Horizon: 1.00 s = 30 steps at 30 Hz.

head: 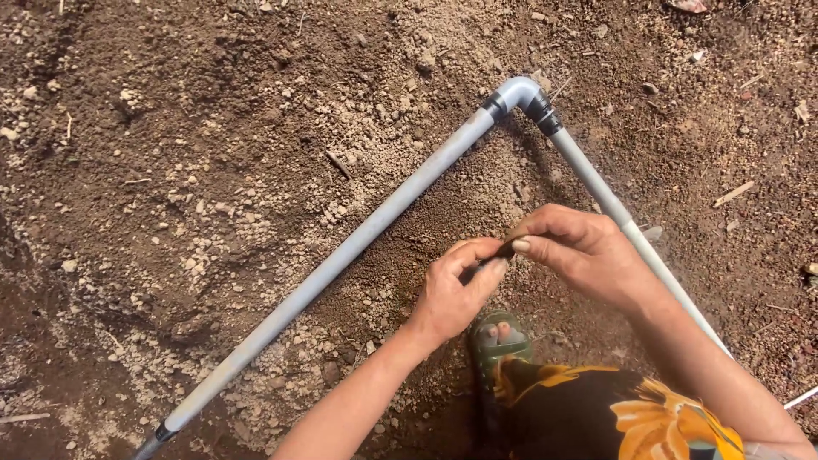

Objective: The person wraps electrical tape around a PVC pipe joint and then picks up and carries a small plastic stool across an outdoor work area.

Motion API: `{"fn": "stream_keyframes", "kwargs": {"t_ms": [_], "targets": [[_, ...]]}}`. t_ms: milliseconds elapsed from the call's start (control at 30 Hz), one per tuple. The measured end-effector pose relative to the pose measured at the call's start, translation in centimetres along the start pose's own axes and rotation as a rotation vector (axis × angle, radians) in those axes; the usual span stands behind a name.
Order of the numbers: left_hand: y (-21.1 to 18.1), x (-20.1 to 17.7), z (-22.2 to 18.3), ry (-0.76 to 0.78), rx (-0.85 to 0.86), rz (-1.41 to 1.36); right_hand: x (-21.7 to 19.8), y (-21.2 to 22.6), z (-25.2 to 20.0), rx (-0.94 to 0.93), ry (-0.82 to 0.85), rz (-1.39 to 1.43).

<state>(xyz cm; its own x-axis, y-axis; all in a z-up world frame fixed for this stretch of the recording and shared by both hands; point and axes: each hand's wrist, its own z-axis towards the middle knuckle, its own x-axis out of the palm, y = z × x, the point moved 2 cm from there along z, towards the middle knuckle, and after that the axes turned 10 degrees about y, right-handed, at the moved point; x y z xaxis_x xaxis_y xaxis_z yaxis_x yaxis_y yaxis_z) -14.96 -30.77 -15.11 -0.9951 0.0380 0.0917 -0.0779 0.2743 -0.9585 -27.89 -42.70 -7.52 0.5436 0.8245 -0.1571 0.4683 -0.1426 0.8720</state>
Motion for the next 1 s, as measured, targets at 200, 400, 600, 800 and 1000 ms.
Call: {"fn": "stream_keyframes", "kwargs": {"t_ms": [200,400,600,800,1000], "targets": [[-0.8,0.2,1.6,-0.010,-0.274,-0.198,-6.0,-1.6,3.7,0.307,0.065,-0.177],[-0.5,-0.3,3.6,-0.055,-0.273,-0.300,-8.0,-5.2,8.0,0.565,-0.090,-0.191],[-1.0,-0.7,6.1,-0.093,-0.483,-0.391,-7.9,-6.3,8.3,0.517,-0.032,0.155],[-2.1,-0.4,9.3,-0.133,-0.603,-0.502,-8.9,-5.8,6.3,0.374,-0.008,0.351],[-2.2,0.0,12.0,-0.129,-0.550,-0.471,-9.6,-5.7,5.3,0.304,0.017,0.402]]}}
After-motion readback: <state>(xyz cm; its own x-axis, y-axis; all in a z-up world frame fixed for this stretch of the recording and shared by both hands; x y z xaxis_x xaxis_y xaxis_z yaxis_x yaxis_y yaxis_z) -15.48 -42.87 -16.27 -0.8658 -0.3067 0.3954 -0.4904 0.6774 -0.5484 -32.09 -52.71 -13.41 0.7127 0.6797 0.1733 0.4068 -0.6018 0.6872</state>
